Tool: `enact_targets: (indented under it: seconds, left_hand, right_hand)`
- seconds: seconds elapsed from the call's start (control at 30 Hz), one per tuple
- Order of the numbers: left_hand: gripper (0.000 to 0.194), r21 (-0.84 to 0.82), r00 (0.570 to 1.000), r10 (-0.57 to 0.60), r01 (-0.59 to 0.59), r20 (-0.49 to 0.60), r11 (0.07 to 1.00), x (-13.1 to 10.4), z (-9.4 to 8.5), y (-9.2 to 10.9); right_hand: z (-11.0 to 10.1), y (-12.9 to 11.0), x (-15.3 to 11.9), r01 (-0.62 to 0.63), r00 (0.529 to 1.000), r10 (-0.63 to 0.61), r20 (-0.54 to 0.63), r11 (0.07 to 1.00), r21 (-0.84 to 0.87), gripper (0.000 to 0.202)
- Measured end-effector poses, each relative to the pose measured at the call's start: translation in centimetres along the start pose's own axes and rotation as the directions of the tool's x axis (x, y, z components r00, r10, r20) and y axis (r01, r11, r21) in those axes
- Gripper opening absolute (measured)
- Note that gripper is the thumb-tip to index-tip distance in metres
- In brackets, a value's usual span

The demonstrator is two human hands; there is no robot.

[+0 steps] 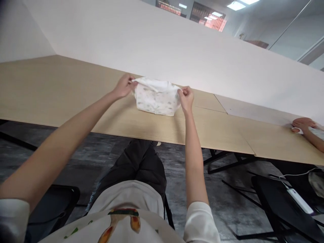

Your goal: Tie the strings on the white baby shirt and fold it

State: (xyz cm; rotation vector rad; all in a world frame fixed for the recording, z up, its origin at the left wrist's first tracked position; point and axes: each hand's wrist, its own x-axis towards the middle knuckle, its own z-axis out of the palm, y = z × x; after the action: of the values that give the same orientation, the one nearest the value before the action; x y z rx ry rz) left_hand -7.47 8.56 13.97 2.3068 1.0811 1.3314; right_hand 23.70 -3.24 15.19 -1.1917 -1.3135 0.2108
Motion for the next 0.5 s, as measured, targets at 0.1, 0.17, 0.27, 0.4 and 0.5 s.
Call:
enact_targets:
  seconds: [0.1, 0.17, 0.27, 0.4, 0.5]
  left_hand:
    - [0.034, -0.059, 0.994, 0.094, -0.098, -0.063, 0.993, 2.5, -3.7, 2.9]
    - [0.039, -0.04, 0.989, 0.139, -0.141, -0.048, 0.989, 3.3, -5.5, 4.1]
    - [0.045, 0.044, 0.989, 0.143, -0.144, 0.026, 0.989, 3.2, -7.0, 4.7]
    - [0.044, 0.227, 0.992, -0.042, 0.015, 0.117, 0.974, 1.3, -5.8, 3.0]
    - [0.044, 0.391, 0.952, -0.233, 0.142, 0.196, 0.91, -0.6, -2.9, 0.0]
  right_hand:
    - [-2.4, -3.6, 3.2, 0.165, 0.986, -0.161, 0.048, 0.981, -0.101, 0.03]
    - [-3.3, -4.6, 4.6, 0.236, 0.971, -0.225, 0.081, 0.957, -0.168, 0.031]
    - [-3.5, -4.0, 5.4, 0.254, 0.966, -0.233, 0.112, 0.94, -0.226, 0.032]
    - [-1.9, -0.2, 3.8, 0.191, 0.972, -0.112, 0.206, 0.888, -0.418, 0.033]
    - [0.0, 3.1, 0.9, 0.107, 0.953, 0.119, 0.278, 0.726, -0.679, 0.036]
